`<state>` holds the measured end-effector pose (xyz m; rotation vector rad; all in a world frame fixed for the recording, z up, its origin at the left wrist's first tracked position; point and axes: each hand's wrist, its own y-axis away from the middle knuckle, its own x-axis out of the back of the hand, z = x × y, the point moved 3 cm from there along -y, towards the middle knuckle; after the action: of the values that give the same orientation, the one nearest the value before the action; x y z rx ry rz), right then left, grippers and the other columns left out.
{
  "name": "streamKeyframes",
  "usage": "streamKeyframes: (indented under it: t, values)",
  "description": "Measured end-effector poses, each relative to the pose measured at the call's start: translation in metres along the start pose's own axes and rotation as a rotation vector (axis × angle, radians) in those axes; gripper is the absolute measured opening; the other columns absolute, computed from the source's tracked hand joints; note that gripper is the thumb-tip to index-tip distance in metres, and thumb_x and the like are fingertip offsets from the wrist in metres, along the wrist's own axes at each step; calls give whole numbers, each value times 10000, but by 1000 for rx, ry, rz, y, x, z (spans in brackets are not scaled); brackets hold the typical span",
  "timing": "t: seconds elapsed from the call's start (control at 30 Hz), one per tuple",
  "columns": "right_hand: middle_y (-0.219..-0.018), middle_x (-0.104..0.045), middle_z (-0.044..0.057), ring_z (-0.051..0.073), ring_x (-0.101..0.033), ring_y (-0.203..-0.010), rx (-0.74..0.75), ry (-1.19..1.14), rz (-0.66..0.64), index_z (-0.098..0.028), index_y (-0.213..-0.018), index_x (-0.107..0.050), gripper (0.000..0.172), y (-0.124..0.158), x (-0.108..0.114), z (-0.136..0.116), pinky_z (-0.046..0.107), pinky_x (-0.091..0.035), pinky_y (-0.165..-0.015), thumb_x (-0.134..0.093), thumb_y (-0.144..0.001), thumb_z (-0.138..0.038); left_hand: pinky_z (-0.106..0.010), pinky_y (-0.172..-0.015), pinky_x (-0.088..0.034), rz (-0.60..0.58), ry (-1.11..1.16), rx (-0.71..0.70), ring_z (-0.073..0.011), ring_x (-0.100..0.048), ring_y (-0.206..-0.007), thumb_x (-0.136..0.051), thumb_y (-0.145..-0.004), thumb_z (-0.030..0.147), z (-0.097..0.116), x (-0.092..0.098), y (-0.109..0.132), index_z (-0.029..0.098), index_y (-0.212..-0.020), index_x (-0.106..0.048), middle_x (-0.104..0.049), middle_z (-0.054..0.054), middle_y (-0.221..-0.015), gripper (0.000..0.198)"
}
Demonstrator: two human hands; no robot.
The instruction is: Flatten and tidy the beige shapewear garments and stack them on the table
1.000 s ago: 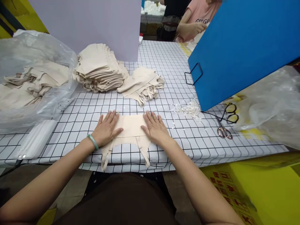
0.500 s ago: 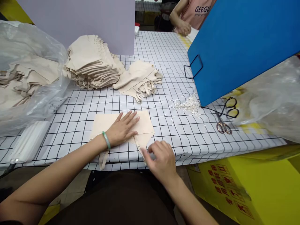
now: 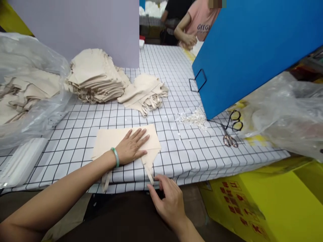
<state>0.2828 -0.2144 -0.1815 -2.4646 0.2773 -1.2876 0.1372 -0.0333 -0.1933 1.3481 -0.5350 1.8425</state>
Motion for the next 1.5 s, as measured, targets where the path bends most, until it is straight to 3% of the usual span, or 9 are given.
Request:
streamKeyframes:
  t: [0.17,0.43,0.7,0.87,1.07,1.17,1.3,1.4,1.5]
  values:
    - [-757,-572,-2,142,-555,-680,117,-46,96,-212,-1056,-565,97,-92,6,17,264,-467,-658,-563,-960,-216,-436,-1174,-364,169,120,43,-269,-461,-1398,-501,-976,384,-19,35,-23,145,-1411,-519,-521,-135,-1494,497]
    - [-933,-673,78,221,-595,-938,30,63,-75,-196,-896,-633,156,-299,-74,68,330,-453,-864,-484,-941,-204,-403,-1072,-442,511,-6,473,-285,-528,-1263,-513,-937,172,-101,85,-74,125,-1124,-638,-577,-163,-1335,230]
    - [-1206,-625,182,304,-505,-1146,-262,169,5,-140,-1135,-649,298,-446,-120,114,438,-386,-983,-479,-911,-237,-480,-1008,-448,353,-66,503,-320,-544,-1210,-553,-925,221,-130,85,-84,151,-1098,-641,-630,-139,-1251,206]
    - [-1074,-666,108,293,-528,-1110,-351,177,-86,-206,-871,-685,110,-471,-131,130,446,-389,-995,-609,-806,-251,-453,-946,-483,382,-17,479,-307,-596,-1103,-533,-934,212,-134,91,-89,146,-995,-655,-667,-139,-1106,152]
    - [-908,-677,74,234,-598,-934,-332,115,-134,-207,-878,-654,139,-468,-119,126,330,-463,-820,-649,-739,-207,-391,-992,-493,467,90,393,-263,-624,-1105,-587,-919,203,-137,108,-113,151,-1043,-652,-671,-124,-1114,149]
    - [-901,-679,51,226,-596,-939,-230,50,-137,-218,-810,-632,69,-458,-103,109,328,-460,-820,-642,-742,-213,-397,-1069,-457,535,146,343,-257,-573,-1227,-597,-917,206,-137,126,-125,135,-1238,-586,-624,-146,-1276,329]
    - [-1024,-674,29,190,-588,-955,-12,-89,-138,-234,-942,-615,139,-436,-70,73,314,-467,-831,-556,-816,-231,-449,-1120,-398,703,285,213,-282,-447,-1362,-653,-829,165,-138,166,-133,166,-1405,-464,-531,-146,-1424,606]
    - [-894,-648,10,159,-578,-822,137,-332,-140,-225,-1014,-597,198,-428,-39,47,302,-475,-767,-571,-823,-266,-370,-867,-512,503,412,219,-266,-626,-1031,-677,-725,137,-144,184,-133,190,-1111,-654,-697,-71,-1043,390]
    - [-846,-628,0,156,-569,-803,172,-509,-138,-213,-1081,-619,320,-429,-6,31,311,-474,-749,-665,-785,-325,-293,-604,-440,353,474,282,-200,-586,-647,-691,-643,130,-150,186,-117,190,-694,-649,-630,-9,-664,90]
